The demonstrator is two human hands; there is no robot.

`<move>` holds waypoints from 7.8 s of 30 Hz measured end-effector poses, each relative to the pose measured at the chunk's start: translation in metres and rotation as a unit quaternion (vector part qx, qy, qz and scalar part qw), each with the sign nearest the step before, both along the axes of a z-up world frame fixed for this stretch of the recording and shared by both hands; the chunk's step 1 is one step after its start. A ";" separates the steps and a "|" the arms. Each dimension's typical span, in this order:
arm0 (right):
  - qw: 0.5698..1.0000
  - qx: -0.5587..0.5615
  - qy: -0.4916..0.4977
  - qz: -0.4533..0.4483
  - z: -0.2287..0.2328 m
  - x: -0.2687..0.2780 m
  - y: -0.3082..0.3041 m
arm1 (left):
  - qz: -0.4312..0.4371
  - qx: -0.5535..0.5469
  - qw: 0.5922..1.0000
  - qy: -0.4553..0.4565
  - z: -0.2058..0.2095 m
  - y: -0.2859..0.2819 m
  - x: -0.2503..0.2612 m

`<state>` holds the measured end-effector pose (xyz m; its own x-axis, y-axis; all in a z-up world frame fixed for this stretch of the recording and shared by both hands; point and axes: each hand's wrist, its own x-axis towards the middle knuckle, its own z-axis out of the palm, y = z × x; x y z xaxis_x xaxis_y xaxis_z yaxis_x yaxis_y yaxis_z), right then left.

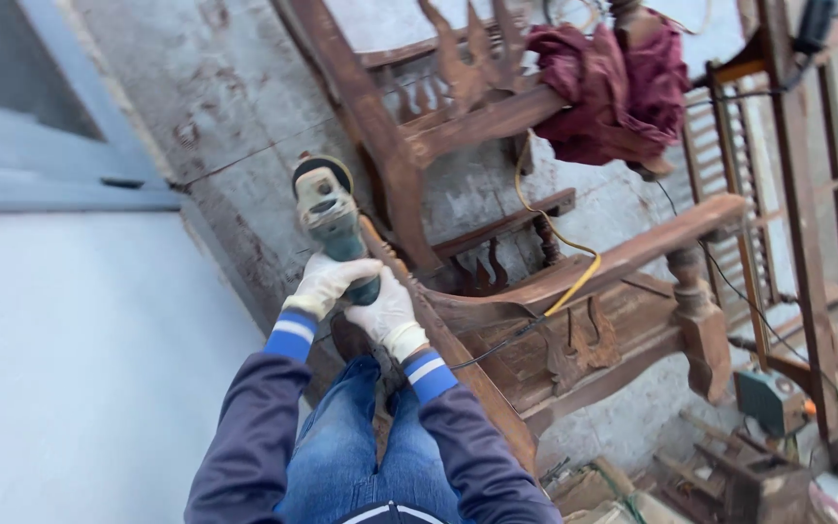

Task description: The person sands a carved wooden chair frame using a handheld angle grinder fitted with a sanding disc, working over the armrests, rails and edges while the chair rests on the workshop floor. They reposition around the chair and steady it with their free hand as they grind different surfaces.

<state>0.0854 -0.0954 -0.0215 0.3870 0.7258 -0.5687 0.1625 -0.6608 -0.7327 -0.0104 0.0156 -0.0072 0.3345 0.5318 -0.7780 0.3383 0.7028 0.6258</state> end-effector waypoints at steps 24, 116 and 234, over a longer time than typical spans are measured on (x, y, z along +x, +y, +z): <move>0.997 -0.070 0.021 -0.028 0.002 0.021 -0.266 | 0.023 -0.042 0.999 -0.015 -0.019 -0.268 0.030; 0.998 -0.055 0.022 -0.024 -0.014 0.057 -0.300 | -0.060 -0.001 0.997 0.051 -0.015 -0.282 0.068; 0.996 -0.073 -0.027 0.051 -0.023 0.071 -0.309 | 0.006 -0.038 0.999 0.027 -0.028 -0.311 0.057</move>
